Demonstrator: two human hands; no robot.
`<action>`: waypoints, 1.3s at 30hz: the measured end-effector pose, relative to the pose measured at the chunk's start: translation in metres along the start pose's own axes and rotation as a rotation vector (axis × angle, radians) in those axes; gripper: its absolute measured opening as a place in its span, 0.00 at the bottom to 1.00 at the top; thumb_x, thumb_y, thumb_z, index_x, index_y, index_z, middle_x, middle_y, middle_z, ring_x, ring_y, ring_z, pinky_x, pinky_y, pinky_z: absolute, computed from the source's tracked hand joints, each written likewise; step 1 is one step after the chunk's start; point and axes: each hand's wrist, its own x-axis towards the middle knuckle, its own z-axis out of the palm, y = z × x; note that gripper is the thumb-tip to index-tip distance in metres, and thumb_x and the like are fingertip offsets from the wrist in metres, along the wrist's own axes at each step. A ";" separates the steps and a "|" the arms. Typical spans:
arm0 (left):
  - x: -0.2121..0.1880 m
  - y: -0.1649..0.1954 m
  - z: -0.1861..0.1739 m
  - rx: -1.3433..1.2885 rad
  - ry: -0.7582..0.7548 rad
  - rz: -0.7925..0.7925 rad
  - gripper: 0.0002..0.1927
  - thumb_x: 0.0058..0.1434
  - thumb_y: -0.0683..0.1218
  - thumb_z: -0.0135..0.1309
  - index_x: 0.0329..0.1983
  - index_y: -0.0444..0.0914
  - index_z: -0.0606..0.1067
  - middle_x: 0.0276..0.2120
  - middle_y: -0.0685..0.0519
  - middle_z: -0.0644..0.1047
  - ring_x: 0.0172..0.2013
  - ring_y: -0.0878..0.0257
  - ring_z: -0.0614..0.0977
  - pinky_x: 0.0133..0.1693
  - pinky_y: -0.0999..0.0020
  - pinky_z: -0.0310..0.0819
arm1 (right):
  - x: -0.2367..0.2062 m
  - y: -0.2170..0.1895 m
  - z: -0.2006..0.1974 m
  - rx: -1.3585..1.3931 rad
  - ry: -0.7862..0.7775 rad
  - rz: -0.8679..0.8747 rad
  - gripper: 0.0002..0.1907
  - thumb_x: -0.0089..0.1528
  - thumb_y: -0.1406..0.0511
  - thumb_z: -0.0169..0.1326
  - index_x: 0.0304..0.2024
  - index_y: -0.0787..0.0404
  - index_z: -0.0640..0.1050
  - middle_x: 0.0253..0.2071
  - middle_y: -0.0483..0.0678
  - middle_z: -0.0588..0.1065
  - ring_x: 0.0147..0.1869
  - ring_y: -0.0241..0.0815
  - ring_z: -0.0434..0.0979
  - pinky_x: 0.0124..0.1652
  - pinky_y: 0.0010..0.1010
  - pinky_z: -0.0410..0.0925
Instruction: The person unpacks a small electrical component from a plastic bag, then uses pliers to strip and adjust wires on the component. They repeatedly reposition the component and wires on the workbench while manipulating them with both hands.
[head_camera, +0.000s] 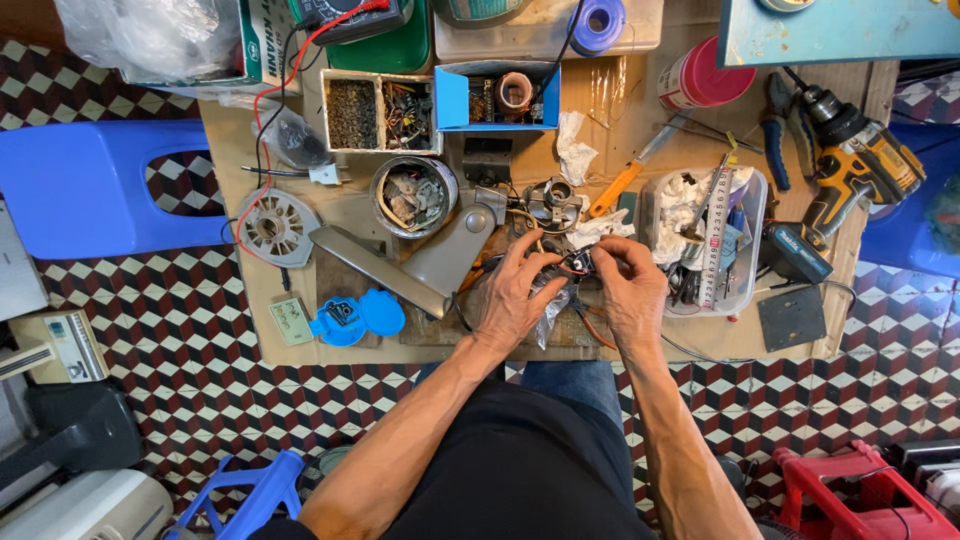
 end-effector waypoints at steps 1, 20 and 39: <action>0.000 0.000 -0.001 -0.001 0.000 -0.003 0.18 0.58 0.47 0.66 0.50 0.41 0.77 0.66 0.44 0.69 0.54 0.46 0.81 0.51 0.57 0.78 | 0.001 -0.002 0.000 0.022 -0.010 0.032 0.11 0.66 0.65 0.60 0.48 0.66 0.81 0.41 0.44 0.78 0.41 0.29 0.73 0.43 0.21 0.69; 0.003 0.001 0.000 -0.001 -0.031 -0.031 0.18 0.58 0.48 0.65 0.50 0.40 0.77 0.66 0.46 0.69 0.49 0.50 0.83 0.49 0.58 0.79 | 0.009 -0.001 -0.001 0.129 -0.043 0.134 0.11 0.68 0.63 0.56 0.46 0.67 0.79 0.39 0.44 0.79 0.41 0.28 0.75 0.42 0.19 0.69; 0.003 0.006 0.000 -0.005 -0.013 0.022 0.17 0.59 0.47 0.64 0.50 0.39 0.77 0.66 0.45 0.69 0.52 0.47 0.82 0.52 0.57 0.78 | 0.004 0.007 -0.093 0.554 0.312 0.159 0.08 0.69 0.68 0.57 0.46 0.69 0.75 0.39 0.52 0.79 0.41 0.40 0.83 0.42 0.27 0.76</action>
